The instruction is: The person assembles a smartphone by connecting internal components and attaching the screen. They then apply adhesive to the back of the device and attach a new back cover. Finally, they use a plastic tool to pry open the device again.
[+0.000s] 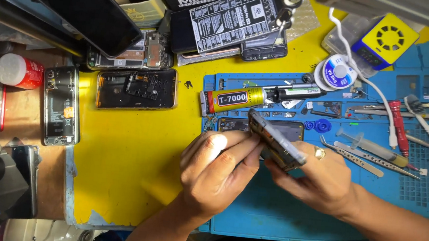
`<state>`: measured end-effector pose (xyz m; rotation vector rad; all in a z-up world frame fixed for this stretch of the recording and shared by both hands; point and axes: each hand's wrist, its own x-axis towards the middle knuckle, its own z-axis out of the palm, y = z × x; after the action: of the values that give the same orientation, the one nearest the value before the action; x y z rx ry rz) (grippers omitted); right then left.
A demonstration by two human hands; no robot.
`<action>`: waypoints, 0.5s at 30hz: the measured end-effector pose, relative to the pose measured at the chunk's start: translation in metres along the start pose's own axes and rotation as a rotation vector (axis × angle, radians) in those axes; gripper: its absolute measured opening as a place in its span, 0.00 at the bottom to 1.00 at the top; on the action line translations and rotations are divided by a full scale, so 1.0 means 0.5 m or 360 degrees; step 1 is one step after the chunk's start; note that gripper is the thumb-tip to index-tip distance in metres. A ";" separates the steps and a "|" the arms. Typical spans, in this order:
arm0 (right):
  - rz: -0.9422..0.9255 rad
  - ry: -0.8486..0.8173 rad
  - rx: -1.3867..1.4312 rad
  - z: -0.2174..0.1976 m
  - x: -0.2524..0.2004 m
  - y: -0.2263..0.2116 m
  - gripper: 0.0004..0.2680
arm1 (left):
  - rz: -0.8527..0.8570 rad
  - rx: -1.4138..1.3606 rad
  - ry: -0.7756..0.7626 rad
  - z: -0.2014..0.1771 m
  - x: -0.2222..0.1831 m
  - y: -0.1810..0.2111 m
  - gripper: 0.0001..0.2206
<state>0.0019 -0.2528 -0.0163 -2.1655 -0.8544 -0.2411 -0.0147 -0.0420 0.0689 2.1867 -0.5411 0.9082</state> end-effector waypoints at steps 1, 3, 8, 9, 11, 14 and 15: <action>-0.0121 0.0025 0.0027 -0.001 0.007 -0.003 0.09 | -0.0032 0.0019 -0.0013 -0.001 -0.001 0.002 0.03; -0.0239 0.0050 0.0050 -0.003 0.014 -0.007 0.10 | -0.0063 0.0032 -0.0027 0.003 -0.009 0.007 0.03; -0.0362 0.0154 -0.0132 0.014 -0.010 0.012 0.17 | -0.0486 -0.0178 0.0070 0.022 -0.022 0.017 0.04; -0.0366 0.0155 -0.0134 0.012 -0.006 0.009 0.17 | -0.0483 -0.0178 0.0074 0.026 -0.023 0.017 0.04; -0.0452 0.0195 -0.0168 0.009 0.002 0.004 0.18 | -0.0514 -0.0125 0.0119 0.033 -0.026 0.016 0.04; -0.0484 0.0259 -0.0210 0.013 0.004 0.000 0.16 | -0.0514 -0.0156 0.0189 0.040 -0.025 0.020 0.04; -0.0488 0.0259 -0.0211 0.015 0.002 0.002 0.16 | -0.0513 -0.0156 0.0193 0.043 -0.023 0.020 0.04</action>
<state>0.0027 -0.2475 -0.0214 -2.0934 -1.0995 -0.6340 -0.0189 -0.0635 0.0539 2.0386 -0.1637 0.8136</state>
